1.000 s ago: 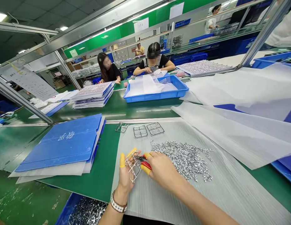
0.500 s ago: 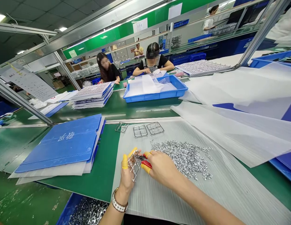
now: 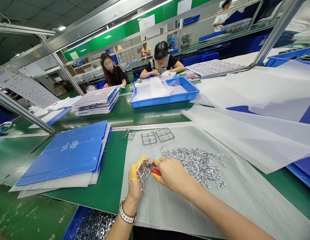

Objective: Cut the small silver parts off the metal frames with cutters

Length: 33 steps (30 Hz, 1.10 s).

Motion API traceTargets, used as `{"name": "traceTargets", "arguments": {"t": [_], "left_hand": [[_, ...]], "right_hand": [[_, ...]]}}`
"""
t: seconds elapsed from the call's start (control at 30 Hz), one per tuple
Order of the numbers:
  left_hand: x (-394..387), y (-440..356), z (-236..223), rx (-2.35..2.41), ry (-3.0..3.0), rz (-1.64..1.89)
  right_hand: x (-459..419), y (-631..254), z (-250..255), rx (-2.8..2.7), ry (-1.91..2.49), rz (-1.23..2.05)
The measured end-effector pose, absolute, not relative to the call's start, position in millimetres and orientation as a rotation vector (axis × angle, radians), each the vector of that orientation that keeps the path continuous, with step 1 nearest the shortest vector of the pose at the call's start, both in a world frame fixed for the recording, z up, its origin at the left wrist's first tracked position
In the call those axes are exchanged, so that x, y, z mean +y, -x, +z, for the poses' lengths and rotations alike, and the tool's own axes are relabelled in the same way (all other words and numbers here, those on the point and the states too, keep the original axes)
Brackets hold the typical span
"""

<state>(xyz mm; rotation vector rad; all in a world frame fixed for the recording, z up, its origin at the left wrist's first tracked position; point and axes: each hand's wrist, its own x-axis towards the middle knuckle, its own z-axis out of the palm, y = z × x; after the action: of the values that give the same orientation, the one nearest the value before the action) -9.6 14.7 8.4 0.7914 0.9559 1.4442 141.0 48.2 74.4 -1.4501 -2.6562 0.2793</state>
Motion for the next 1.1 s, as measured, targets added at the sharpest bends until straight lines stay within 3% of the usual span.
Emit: {"name": "traceTargets", "arguments": {"t": [0.5, 1.1], "left_hand": [[22, 3, 12, 0.937, -0.539, 1.470], [21, 4, 0, 1.031, -0.761, 1.483]], "right_hand": [[33, -134, 86, -2.653, 1.420, 0.265], [29, -130, 85, -2.708, 1.413, 0.243]]}}
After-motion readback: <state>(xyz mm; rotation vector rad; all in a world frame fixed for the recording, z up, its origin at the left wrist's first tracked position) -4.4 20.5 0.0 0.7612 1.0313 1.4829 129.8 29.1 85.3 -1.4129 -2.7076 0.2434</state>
